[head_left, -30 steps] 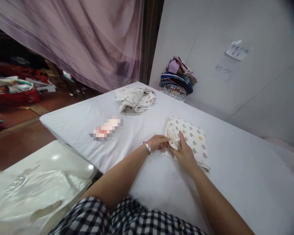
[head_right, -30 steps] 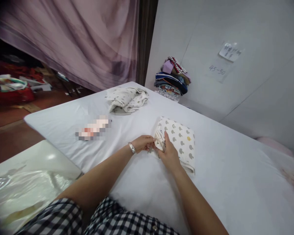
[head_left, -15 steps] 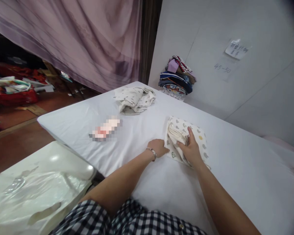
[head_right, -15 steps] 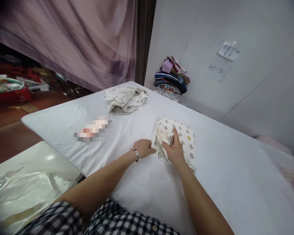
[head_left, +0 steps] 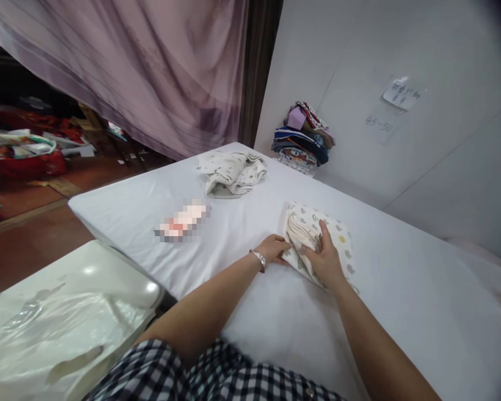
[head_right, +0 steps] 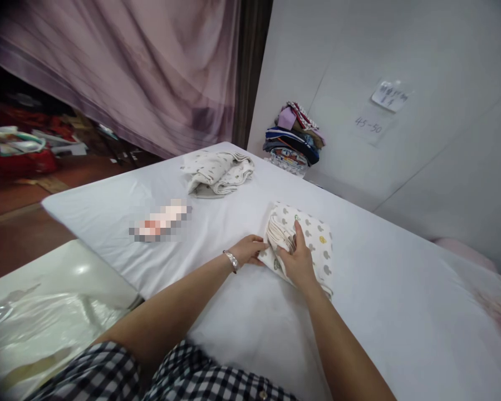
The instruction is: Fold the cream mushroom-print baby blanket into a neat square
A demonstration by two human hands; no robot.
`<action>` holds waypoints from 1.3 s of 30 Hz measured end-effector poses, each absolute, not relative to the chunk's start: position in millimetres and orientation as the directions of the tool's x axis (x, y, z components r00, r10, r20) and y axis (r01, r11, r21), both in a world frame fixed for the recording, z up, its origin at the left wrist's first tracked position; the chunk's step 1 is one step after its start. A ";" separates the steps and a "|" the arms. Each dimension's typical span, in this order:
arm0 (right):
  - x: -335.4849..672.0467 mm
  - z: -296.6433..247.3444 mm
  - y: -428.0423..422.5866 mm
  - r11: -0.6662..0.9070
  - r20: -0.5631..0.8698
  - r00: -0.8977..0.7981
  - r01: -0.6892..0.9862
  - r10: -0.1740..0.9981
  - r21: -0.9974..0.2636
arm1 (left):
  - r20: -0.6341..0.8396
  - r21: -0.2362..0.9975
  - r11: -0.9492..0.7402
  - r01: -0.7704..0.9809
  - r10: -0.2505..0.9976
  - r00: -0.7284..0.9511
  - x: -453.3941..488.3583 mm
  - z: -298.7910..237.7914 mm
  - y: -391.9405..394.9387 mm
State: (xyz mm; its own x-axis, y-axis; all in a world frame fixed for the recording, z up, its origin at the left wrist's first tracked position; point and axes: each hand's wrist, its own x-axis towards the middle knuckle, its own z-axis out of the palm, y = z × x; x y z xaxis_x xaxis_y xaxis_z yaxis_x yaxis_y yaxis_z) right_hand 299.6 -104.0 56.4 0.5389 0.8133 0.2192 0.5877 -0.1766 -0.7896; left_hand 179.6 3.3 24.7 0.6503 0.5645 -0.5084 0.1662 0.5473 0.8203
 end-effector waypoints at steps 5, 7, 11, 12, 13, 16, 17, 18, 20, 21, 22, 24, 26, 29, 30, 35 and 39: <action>302.1 58.4 -103.8 -0.168 0.233 0.551 0.581 0.801 -0.797 | -0.542 0.772 0.604 0.197 0.465 0.700 178.9 26.0 2.1; 302.5 58.5 -103.7 -0.175 0.227 0.552 0.581 0.802 -0.795 | -0.549 0.774 0.594 0.220 0.456 0.701 180.3 23.0 0.9; 303.2 57.7 -104.0 -0.169 0.233 0.536 0.597 0.811 -0.784 | -0.533 0.826 0.495 0.269 0.532 0.658 181.1 18.7 2.7; 303.8 58.3 -104.1 -0.163 0.239 0.530 0.602 0.814 -0.782 | -0.511 0.851 0.440 0.285 0.575 0.639 179.8 18.7 4.1; 304.6 59.6 -104.3 -0.156 0.243 0.522 0.607 0.818 -0.779 | -0.473 0.880 0.371 0.297 0.621 0.625 177.8 19.2 5.6; 306.0 65.8 -104.9 -0.152 0.269 0.511 0.639 0.816 -0.754 | -0.288 0.953 0.151 0.263 0.718 0.634 170.5 21.9 8.9; 305.3 67.9 -105.2 -0.161 0.279 0.507 0.661 0.815 -0.733 | -0.225 0.968 0.089 0.237 0.729 0.646 168.5 22.7 9.1; 303.7 69.4 -105.4 -0.176 0.281 0.498 0.688 0.820 -0.704 | -0.170 0.977 0.039 0.209 0.733 0.658 167.2 23.4 8.7; 297.4 69.9 -105.5 -0.202 0.272 0.450 0.757 0.851 -0.621 | -0.103 0.986 -0.014 0.167 0.736 0.669 166.7 24.4 6.3; 293.1 68.8 -105.3 -0.197 0.267 0.409 0.795 0.872 -0.574 | -0.091 0.988 -0.017 0.153 0.738 0.669 167.4 24.9 4.6; 288.7 67.0 -105.0 -0.182 0.268 0.367 0.829 0.891 -0.530 | -0.095 0.990 -0.001 0.143 0.742 0.664 168.7 25.3 2.8; 281.1 62.4 -104.2 -0.142 0.287 0.302 0.873 0.909 -0.467 | -0.134 0.989 0.064 0.131 0.749 0.648 171.8 26.0 -0.2; 277.5 58.5 -103.4 -0.141 0.297 0.300 0.879 0.907 -0.456 | -0.170 0.985 0.123 0.117 0.756 0.632 174.7 26.4 -2.1; 279.7 57.2 -103.1 -0.195 0.258 0.356 0.848 0.898 -0.493 | -0.183 0.982 0.170 0.082 0.754 0.631 176.7 27.5 -3.1; 281.3 58.0 -103.3 -0.211 0.240 0.371 0.837 0.897 -0.506 | -0.188 0.980 0.184 0.073 0.749 0.635 176.5 28.4 -3.2; 286.4 65.2 -104.5 -0.248 0.251 0.408 0.836 0.878 -0.489 | -0.187 0.978 0.200 0.052 0.745 0.641 172.5 35.7 -2.3; 281.8 65.5 -103.1 -0.254 0.304 0.383 0.886 0.872 -0.388 | -0.154 0.982 0.188 0.016 0.747 0.647 172.0 35.6 -2.5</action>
